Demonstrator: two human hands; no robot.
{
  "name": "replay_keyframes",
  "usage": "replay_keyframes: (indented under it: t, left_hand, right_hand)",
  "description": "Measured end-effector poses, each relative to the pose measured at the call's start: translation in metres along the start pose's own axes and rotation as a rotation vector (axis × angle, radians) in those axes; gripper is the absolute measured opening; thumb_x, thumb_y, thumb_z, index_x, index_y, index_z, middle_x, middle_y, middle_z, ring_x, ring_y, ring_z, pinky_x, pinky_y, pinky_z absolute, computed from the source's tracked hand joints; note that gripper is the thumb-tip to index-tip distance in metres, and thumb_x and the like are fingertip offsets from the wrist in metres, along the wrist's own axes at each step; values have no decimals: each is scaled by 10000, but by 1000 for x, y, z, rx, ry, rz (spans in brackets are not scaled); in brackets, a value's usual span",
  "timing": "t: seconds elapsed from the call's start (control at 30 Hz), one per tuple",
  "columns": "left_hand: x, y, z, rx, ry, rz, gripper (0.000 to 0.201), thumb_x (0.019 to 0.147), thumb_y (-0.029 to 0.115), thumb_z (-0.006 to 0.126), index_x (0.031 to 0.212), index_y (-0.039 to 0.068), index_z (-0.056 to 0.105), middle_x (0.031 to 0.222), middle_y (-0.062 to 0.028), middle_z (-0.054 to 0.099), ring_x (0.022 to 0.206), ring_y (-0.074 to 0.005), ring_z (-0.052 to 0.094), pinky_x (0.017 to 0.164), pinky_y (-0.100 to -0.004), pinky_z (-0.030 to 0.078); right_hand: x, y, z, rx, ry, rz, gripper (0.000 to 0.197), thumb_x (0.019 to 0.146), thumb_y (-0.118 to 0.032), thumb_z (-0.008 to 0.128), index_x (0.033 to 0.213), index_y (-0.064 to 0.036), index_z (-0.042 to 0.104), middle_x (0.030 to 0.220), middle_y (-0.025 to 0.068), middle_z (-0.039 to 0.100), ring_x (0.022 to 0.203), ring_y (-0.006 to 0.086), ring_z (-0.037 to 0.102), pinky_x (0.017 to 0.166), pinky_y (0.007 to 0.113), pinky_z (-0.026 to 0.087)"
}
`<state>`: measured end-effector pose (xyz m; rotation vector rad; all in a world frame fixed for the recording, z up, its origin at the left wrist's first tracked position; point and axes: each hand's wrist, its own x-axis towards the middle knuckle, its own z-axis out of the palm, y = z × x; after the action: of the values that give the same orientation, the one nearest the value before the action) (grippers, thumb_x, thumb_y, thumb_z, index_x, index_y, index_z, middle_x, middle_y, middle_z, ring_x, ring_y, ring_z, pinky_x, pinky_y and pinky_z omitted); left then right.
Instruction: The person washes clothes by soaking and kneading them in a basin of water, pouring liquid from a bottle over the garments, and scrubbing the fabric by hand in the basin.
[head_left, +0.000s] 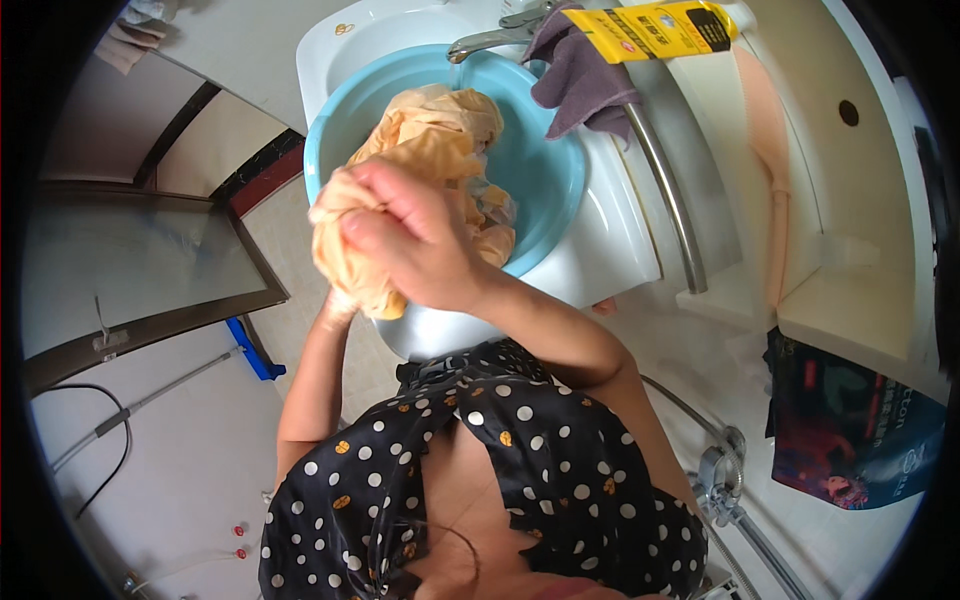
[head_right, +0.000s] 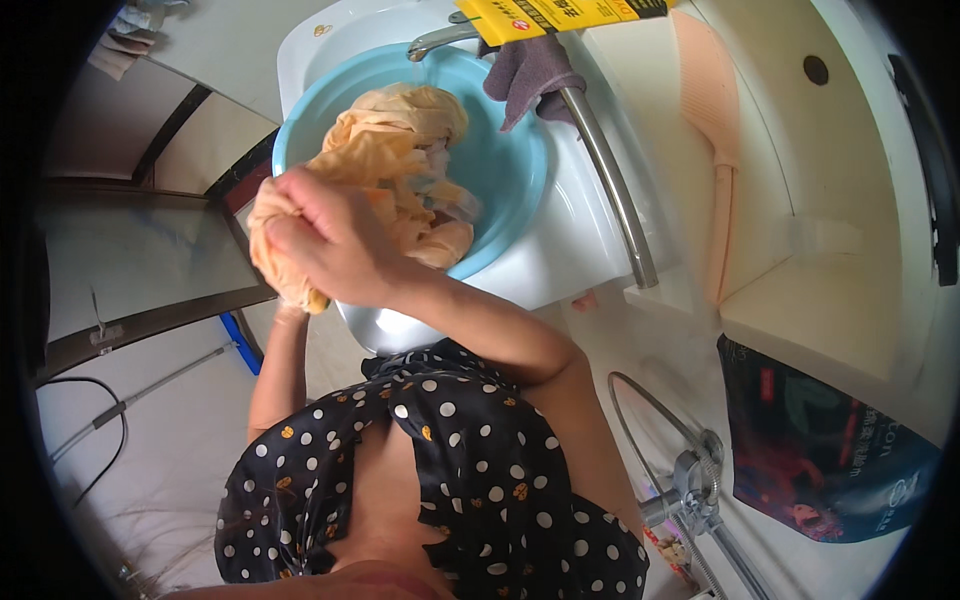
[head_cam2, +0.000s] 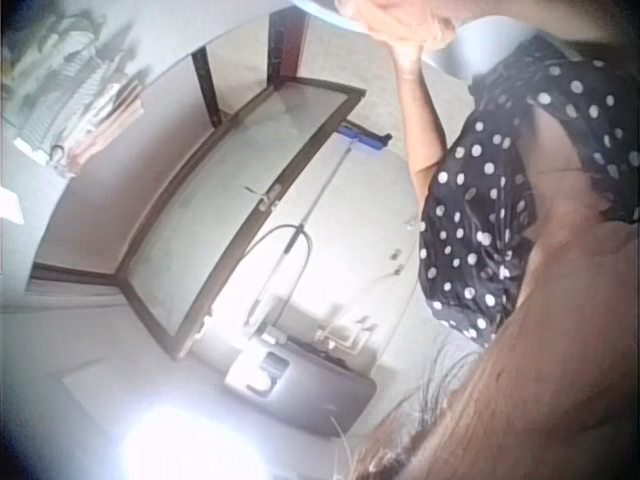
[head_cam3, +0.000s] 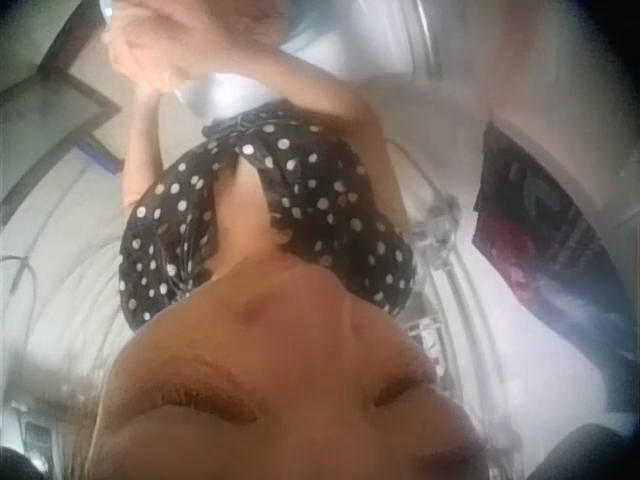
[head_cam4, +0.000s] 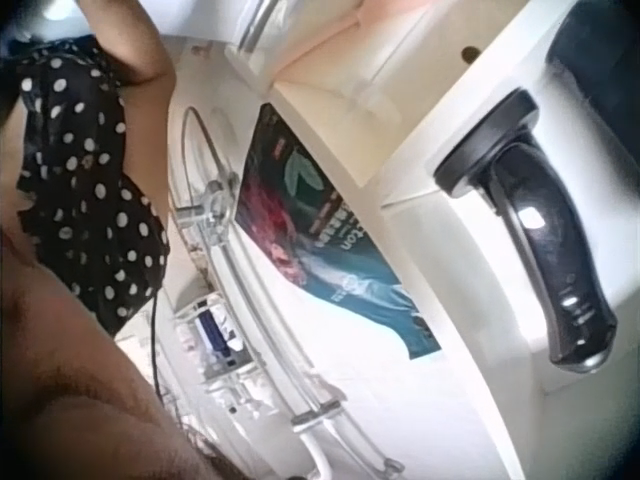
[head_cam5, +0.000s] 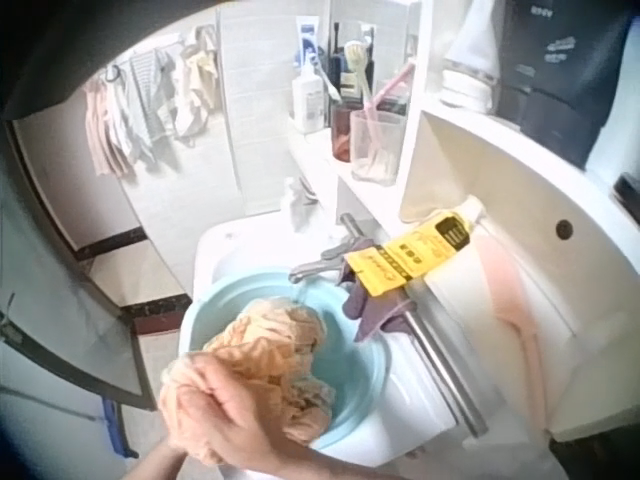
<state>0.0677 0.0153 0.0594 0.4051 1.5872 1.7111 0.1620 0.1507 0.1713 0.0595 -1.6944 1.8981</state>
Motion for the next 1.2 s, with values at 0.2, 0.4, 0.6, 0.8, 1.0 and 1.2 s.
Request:
replay_keyframes:
  t: [0.2,0.4,0.6,0.8,1.0,1.2]
  left_hand:
    - [-9,-1,12,701,-555,23,450,844,224,568,1255,86,446,1265,-121,473,1194,-213,423,1006,-389,342]
    - [22,-21,42,1541,-527,107,435,763,216,528,1170,67,494,1100,-200,553,1063,-352,510,1002,-572,194]
    - [24,21,55,1331,-519,-25,404,735,237,590,1085,52,514,973,-183,601,936,-338,571,804,-416,432]
    - [70,48,49,1005,-104,189,568,752,346,636,1210,58,466,1175,-187,526,1099,-316,503,904,-392,404]
    - [127,-35,61,1728,31,-76,768,829,523,383,1431,151,86,1481,-126,80,1363,-294,76,1044,-543,165]
    - [154,-27,49,1646,-110,-186,839,771,561,437,1424,134,128,1478,-103,111,1363,-275,98,1059,-527,128]
  right_hand:
    - [6,38,18,-246,-29,55,103,786,-101,552,809,-6,521,633,154,562,594,221,595,535,326,446]
    - [-6,103,-63,-918,106,160,145,771,-202,530,825,-70,557,622,145,585,589,339,581,543,447,441]
    - [-14,122,-156,-1310,-36,692,277,803,-339,495,978,-175,635,900,163,642,850,316,611,746,423,454]
    - [18,139,-163,-1269,-190,620,426,834,-314,486,1212,-119,502,1183,188,519,1090,296,510,886,369,409]
    - [31,173,-123,-1339,-392,363,568,834,-436,472,1315,-148,383,1355,140,362,1211,318,388,985,429,327]
    - [49,172,-115,-1319,-499,771,526,865,-448,434,1173,-29,517,1127,197,565,1066,348,524,919,419,392]
